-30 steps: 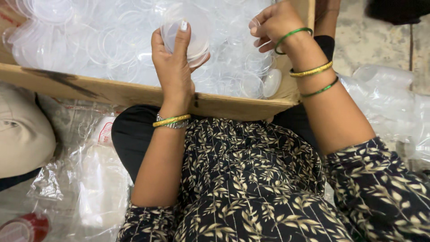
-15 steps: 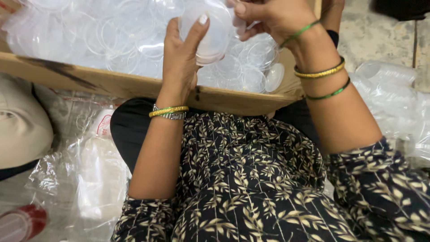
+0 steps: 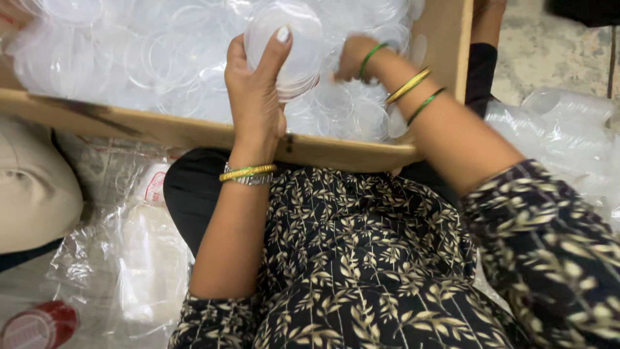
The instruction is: The person sits on the floor with a cardboard box of clear plastic lids and stacks loose lids one at a time into tall stacks, placing completed stacks back into the box. Another person's hands occasionally reach into the box to move lids aside.
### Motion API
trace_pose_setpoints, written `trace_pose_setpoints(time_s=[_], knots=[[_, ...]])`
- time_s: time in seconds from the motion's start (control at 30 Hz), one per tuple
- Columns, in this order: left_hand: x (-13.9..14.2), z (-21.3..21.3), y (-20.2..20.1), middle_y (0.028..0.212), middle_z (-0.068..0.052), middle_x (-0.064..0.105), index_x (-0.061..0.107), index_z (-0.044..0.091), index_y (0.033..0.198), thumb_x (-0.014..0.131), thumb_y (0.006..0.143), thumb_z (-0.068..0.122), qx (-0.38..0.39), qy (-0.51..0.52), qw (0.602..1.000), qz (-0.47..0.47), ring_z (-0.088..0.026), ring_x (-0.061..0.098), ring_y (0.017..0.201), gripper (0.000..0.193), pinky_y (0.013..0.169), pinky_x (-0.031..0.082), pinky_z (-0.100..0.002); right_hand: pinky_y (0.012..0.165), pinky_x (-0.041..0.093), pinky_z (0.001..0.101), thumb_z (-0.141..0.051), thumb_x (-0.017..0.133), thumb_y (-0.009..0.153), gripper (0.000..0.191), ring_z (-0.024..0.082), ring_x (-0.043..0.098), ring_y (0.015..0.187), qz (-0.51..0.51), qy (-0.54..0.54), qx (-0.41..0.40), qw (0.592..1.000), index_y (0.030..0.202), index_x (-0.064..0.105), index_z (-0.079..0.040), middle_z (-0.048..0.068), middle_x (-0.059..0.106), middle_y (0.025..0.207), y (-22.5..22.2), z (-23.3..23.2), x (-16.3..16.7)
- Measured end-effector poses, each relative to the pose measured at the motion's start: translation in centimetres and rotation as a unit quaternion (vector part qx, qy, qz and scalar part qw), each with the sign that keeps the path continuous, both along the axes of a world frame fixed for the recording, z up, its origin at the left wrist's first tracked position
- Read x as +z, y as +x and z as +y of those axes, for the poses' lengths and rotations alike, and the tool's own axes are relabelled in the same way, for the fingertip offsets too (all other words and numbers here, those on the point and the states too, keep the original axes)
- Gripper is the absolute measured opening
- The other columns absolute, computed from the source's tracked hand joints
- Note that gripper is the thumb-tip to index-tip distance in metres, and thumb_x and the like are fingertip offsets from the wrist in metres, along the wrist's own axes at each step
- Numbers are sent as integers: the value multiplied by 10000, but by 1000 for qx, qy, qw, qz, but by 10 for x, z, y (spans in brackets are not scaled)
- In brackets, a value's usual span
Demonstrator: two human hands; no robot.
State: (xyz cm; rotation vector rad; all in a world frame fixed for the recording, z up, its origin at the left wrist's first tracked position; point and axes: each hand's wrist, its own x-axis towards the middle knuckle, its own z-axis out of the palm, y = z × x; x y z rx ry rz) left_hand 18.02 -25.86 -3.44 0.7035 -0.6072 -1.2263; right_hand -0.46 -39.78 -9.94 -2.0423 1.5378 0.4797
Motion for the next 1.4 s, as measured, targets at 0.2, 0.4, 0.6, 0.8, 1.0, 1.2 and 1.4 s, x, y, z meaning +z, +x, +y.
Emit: trace_pose_setpoints(time_s=[0.2,0.4,0.6,0.8,1.0,1.2,1.4], knots=[[-5,1,-4,1151,-146,677,535,-17,1240,856,897,163,12,-12,1000,1,-204,704,1014,503,860,645,-358,816,561,396,-375,994,559,615,302,721,903,-64,-52,62,995,1021,766,-38,143,743,956,4,14,-29],[-4,8,-4,1158,-148,679,531,-19,1252,854,897,164,9,-19,1000,-21,-207,703,1037,513,885,642,-345,491,564,372,-69,863,729,263,198,711,596,-168,22,-131,977,956,734,-39,126,732,761,-17,16,13],[7,14,-8,1121,-172,685,521,-16,1216,829,873,169,-28,3,999,-23,-241,748,941,497,733,713,-437,487,551,304,-107,764,882,229,131,662,566,-404,-54,-235,882,1105,713,-88,71,722,794,-61,18,58],[12,14,-14,1166,-156,682,527,-15,1260,824,893,115,-87,-19,996,-32,-228,734,999,490,825,690,-402,522,568,284,-143,793,909,279,153,654,595,-437,-83,-196,874,1158,706,-54,69,691,818,-71,34,81],[1,15,-30,1217,-118,661,520,14,1304,833,911,80,-93,-37,992,-77,-193,662,1112,507,973,600,-330,582,610,280,-174,749,988,265,133,717,716,-537,-46,-203,818,1203,736,-20,54,738,888,-63,59,106],[1,18,-28,1208,-104,646,453,52,1338,839,852,108,-115,-13,992,-48,-200,678,1097,623,948,614,-369,679,638,291,-308,645,1033,343,158,729,761,-576,180,-94,792,1229,739,-44,60,765,951,-67,37,97],[2,15,-27,1233,-157,680,511,-43,1368,835,873,110,-97,-2,994,-55,-218,691,1118,610,985,613,-365,875,561,467,-503,848,793,567,330,708,947,38,-195,-139,970,1039,769,1,187,734,1037,-60,-14,35]])
